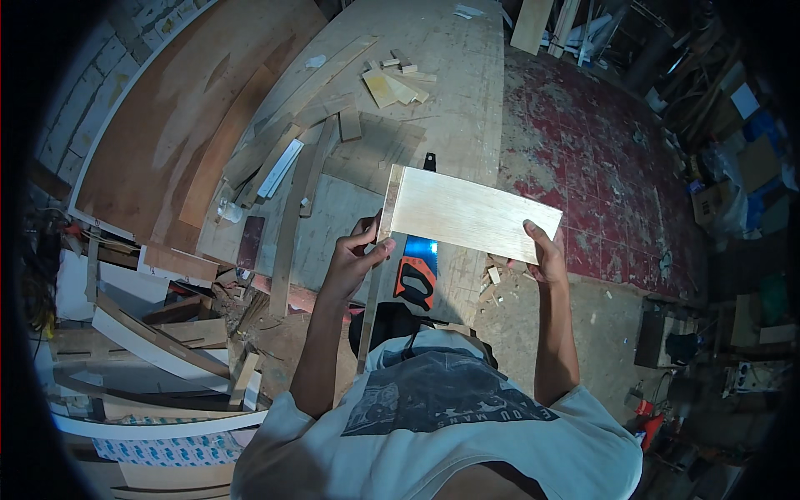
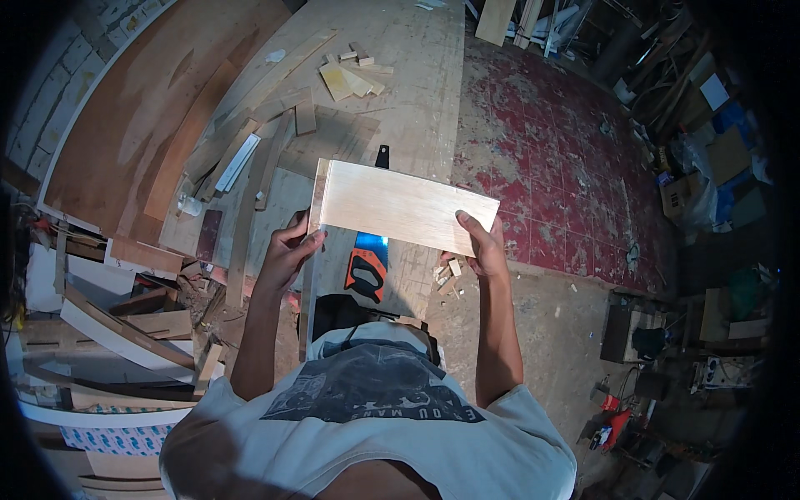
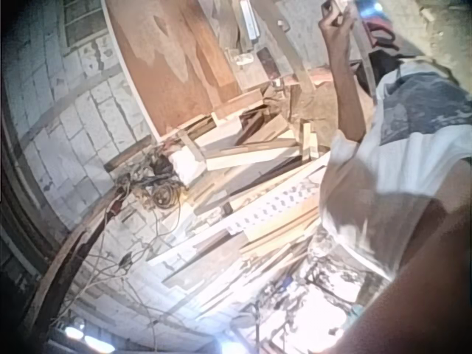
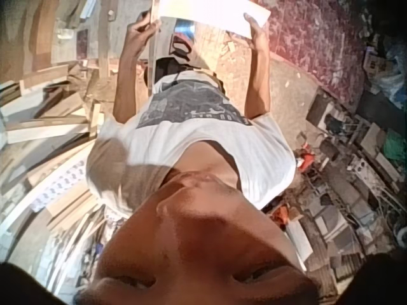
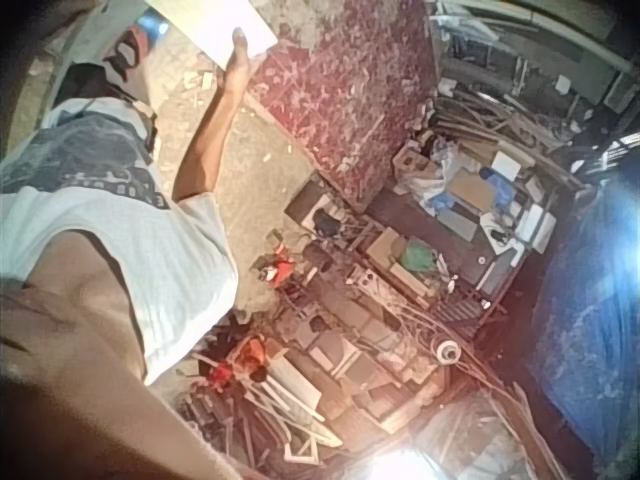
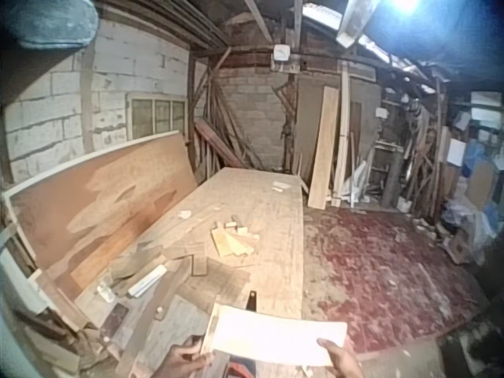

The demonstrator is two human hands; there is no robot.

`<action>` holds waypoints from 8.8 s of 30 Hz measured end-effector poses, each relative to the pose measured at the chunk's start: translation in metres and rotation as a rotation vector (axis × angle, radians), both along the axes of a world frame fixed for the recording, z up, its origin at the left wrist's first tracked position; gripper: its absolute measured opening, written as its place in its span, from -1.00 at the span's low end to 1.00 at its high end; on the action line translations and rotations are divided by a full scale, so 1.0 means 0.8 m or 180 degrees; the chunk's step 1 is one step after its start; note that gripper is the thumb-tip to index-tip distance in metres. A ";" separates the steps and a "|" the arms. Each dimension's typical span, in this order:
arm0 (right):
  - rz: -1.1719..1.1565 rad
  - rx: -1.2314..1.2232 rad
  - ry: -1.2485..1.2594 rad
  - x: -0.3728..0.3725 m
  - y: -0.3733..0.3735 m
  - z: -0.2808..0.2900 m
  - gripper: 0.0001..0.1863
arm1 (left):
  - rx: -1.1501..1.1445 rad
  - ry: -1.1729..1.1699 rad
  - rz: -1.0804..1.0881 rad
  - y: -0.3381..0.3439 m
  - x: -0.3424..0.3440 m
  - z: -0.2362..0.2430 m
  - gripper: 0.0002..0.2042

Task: The person saws a wooden strip with a hand saw, aligns two wooden boards together by hand, and then saws the wooden strip with the hand saw.

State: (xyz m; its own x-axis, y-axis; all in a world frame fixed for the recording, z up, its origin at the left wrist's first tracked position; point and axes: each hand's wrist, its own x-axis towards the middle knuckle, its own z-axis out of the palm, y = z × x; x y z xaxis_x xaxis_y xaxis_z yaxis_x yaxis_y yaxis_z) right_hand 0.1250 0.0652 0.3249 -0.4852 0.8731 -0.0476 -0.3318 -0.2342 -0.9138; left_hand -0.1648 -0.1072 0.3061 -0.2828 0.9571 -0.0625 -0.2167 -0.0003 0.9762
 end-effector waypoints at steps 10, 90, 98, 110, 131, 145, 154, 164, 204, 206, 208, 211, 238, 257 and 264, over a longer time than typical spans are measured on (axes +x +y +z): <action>0.0003 -0.0348 0.0022 -0.049 -0.007 -0.035 -0.44 | -0.0030 0.0165 0.0179 0.013 -0.064 -0.054 -0.58; -0.1656 -0.1329 -0.2788 0.138 -0.153 -0.422 -0.61 | 0.0580 0.3769 -0.1340 0.071 0.223 -0.383 -0.33; -0.2050 -0.0178 -0.2876 0.140 -0.192 -0.373 -0.65 | 0.0699 0.3360 -0.1301 0.069 0.226 -0.385 -0.47; -0.1079 -0.0128 -0.2527 0.116 -0.250 -0.180 -0.86 | 0.1174 0.3604 -0.1406 0.080 0.216 -0.411 -0.45; -0.0742 -0.0183 -0.2404 0.078 -0.266 -0.163 -0.68 | 0.1089 0.3498 -0.1255 0.080 0.214 -0.416 -0.53; -0.0768 -0.0225 -0.2388 0.085 -0.254 -0.158 -0.71 | 0.1015 0.3419 -0.1259 0.081 0.213 -0.413 -0.52; -0.0428 -0.0390 -0.2400 0.082 -0.234 -0.142 -0.86 | 0.0945 0.3039 -0.1308 0.086 0.207 -0.423 -0.70; -0.0807 -0.0306 -0.2327 0.064 -0.240 -0.138 -0.65 | -0.0105 0.3719 0.0292 0.106 0.257 -0.437 -0.76; -0.0672 -0.0343 -0.2369 0.063 -0.220 -0.156 -0.69 | -0.0303 0.4339 0.0474 0.105 0.257 -0.450 -0.77; -0.0832 -0.0261 -0.2524 0.060 -0.199 -0.175 -0.69 | -0.0293 0.4243 0.0347 0.109 0.262 -0.457 -0.77; -0.0820 -0.0376 -0.2344 0.053 -0.199 -0.167 -0.69 | -0.0344 0.4194 0.0265 0.108 0.253 -0.461 -0.77; -0.0639 -0.0470 -0.2441 0.059 -0.225 -0.143 -0.67 | -0.0537 0.4446 0.0296 0.103 0.244 -0.459 -0.77; -0.0843 -0.0286 -0.2323 0.051 -0.193 -0.136 -0.71 | -0.0240 0.4638 0.0116 0.113 0.245 -0.446 -0.82; -0.0882 -0.0209 -0.2492 0.054 -0.193 -0.160 -0.63 | -0.0065 0.4646 0.0415 0.118 0.248 -0.447 -0.80; -0.1052 -0.0008 -0.2107 0.055 -0.219 -0.128 -0.66 | -0.0233 0.4651 0.0452 0.116 0.249 -0.435 -0.80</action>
